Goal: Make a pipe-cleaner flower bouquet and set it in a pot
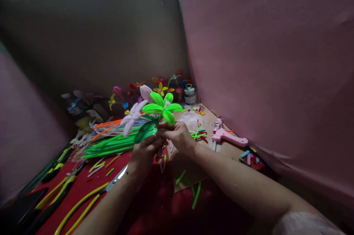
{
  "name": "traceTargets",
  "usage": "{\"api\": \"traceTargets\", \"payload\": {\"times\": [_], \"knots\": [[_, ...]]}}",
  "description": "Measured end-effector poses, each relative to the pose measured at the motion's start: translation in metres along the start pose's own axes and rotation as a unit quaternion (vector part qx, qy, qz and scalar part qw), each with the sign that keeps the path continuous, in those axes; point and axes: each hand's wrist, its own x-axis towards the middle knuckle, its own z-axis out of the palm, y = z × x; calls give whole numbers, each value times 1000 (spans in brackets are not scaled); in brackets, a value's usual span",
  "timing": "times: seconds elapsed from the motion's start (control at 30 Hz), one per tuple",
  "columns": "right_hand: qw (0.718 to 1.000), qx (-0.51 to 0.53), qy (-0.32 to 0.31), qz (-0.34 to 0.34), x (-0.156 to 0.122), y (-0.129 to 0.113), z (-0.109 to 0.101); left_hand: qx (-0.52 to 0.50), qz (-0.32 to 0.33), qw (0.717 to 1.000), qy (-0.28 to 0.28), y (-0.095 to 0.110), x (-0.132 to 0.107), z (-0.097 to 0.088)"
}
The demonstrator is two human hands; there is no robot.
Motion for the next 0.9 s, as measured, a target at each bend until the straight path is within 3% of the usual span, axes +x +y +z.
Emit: {"api": "traceTargets", "payload": {"times": [0.47,0.9], "knots": [[998,49,16,32,1,1,2,37,1,999,-5,-4,0,-2],[999,34,11,12,1,3,2,42,-17,999,1,-3,-2,-4]]}}
